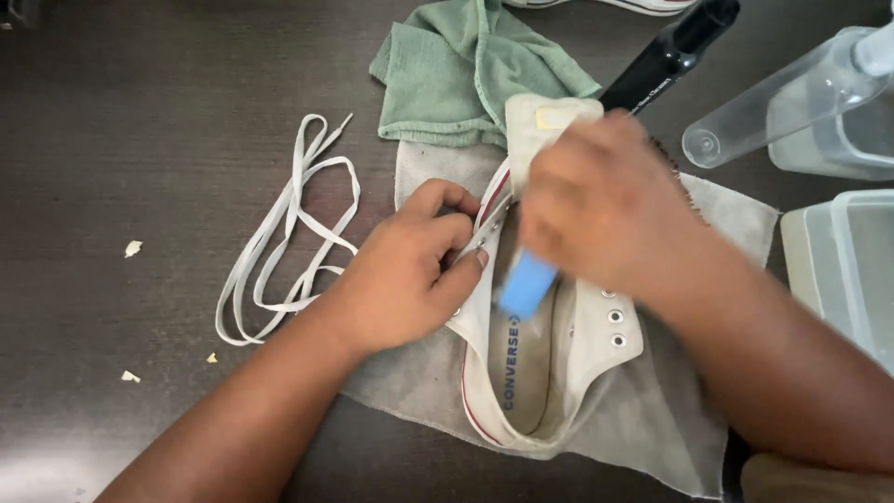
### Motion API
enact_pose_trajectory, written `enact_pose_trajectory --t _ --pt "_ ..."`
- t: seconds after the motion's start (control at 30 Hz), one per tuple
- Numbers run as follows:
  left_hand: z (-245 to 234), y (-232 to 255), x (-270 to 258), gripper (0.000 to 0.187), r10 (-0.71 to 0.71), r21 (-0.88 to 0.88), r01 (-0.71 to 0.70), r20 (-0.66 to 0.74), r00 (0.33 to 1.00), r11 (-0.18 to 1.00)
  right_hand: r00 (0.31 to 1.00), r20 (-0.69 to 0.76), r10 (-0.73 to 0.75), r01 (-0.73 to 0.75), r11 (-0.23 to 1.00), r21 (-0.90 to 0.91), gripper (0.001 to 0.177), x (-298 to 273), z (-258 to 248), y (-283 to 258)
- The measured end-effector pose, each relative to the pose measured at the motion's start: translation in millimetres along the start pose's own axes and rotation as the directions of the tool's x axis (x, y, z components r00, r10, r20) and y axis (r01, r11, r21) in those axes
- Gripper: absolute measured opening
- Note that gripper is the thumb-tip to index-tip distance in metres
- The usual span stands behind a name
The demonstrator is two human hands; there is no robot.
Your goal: Scrubbing the interior of a white canvas shoe using a small brush and cleaning solution
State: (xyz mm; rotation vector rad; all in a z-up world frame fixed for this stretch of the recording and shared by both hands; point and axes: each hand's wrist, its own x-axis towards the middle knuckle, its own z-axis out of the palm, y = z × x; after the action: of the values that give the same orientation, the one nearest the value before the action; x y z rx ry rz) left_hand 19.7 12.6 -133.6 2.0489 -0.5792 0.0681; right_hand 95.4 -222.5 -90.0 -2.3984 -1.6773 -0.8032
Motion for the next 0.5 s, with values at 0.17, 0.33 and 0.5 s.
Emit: enact_pose_trajectory --t 0.17,0.33,0.5 --pt "0.8 -2.0 0.9 0.022 -0.042 -0.019 0.043 0.030 0.999 0.999 0.937 0.224 -0.267 0.260 0.964 0.062 0.020 -0.9 20.0 -34.3" --pt "2.9 -3.3 -1.4 0.028 -0.030 -0.034 0.030 -0.009 0.999 0.999 0.989 0.085 -0.118 0.135 0.962 -0.235 0.047 7.6 -0.4 -22.7" --pt "0.6 2.2 -0.4 0.027 -0.085 -0.038 0.086 0.033 0.996 0.996 0.770 0.566 -0.295 0.529 0.791 -0.307 0.046 -7.5 32.6 -9.5"
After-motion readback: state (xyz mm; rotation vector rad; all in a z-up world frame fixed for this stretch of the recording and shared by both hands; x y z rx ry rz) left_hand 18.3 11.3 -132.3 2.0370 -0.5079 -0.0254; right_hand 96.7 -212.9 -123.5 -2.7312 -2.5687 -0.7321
